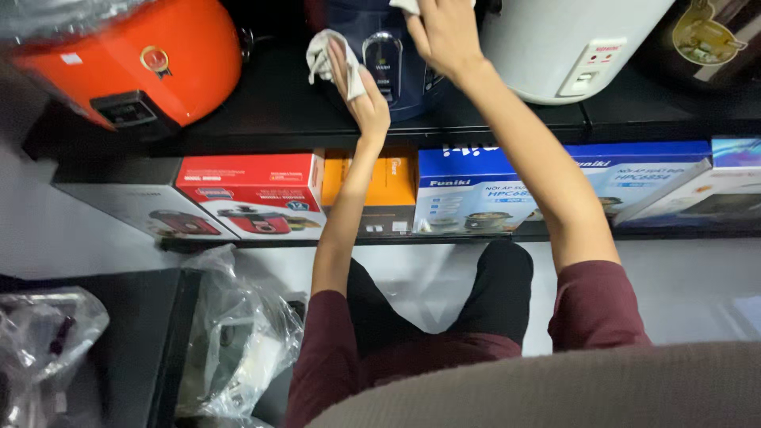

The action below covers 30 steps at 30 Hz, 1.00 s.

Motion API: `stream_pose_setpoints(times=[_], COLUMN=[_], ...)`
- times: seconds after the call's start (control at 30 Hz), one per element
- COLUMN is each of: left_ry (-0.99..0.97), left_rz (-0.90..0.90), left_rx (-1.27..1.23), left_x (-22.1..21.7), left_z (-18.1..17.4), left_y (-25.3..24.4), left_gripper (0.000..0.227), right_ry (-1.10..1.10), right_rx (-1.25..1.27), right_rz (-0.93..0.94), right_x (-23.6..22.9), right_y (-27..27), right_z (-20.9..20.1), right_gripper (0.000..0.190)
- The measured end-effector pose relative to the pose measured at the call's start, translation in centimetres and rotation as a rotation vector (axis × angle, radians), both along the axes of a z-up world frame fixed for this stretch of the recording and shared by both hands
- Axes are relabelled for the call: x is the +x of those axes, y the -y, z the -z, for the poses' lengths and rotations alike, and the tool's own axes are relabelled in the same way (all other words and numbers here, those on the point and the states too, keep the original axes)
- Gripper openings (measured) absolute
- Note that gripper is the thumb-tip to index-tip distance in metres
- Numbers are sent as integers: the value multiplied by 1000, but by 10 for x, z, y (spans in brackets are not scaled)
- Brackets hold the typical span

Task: The person wipes the exterior surfaces of multiple rice cookers on a shelf using a cloth.

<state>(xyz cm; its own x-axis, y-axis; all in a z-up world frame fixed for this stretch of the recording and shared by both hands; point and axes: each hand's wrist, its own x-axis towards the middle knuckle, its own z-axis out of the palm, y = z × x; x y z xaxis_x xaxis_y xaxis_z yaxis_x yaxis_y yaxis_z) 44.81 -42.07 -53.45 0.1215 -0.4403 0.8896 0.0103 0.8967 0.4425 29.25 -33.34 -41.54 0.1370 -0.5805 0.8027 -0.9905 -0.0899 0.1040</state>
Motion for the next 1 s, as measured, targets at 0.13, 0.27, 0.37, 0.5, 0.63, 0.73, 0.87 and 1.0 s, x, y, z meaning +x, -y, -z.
stream_pose_setpoints(times=[0.13,0.27,0.37,0.5,0.63,0.73,0.87,1.0], left_ry=[5,-253,-365,-411,-426,-329,-4,253], left_rz=[1,181,117,146,124,96,9,-161], left_rx=[62,487,634,734,579,562,22,-271], left_x=[-7,-31,-30,-19,-24,-21,-20,-9], left_z=[38,68,70,73,67,72,55,-3], left_y=[28,65,83,78,70,62,41,21], left_gripper=[52,59,61,62,60,57,54,59], right_ry=[9,135,171,95,23,14,-18,-111], right_rx=[-59,-206,-220,-178,-189,-135,-68,-68], right_rz=[54,13,19,20,-14,-22,-28,-48], right_x=[4,11,16,2,-8,-6,-12,-27], right_y=[5,16,24,29,28,23,20,17], right_z=[27,90,133,166,177,182,181,173], right_gripper=[57,80,83,84,87,86,78,73])
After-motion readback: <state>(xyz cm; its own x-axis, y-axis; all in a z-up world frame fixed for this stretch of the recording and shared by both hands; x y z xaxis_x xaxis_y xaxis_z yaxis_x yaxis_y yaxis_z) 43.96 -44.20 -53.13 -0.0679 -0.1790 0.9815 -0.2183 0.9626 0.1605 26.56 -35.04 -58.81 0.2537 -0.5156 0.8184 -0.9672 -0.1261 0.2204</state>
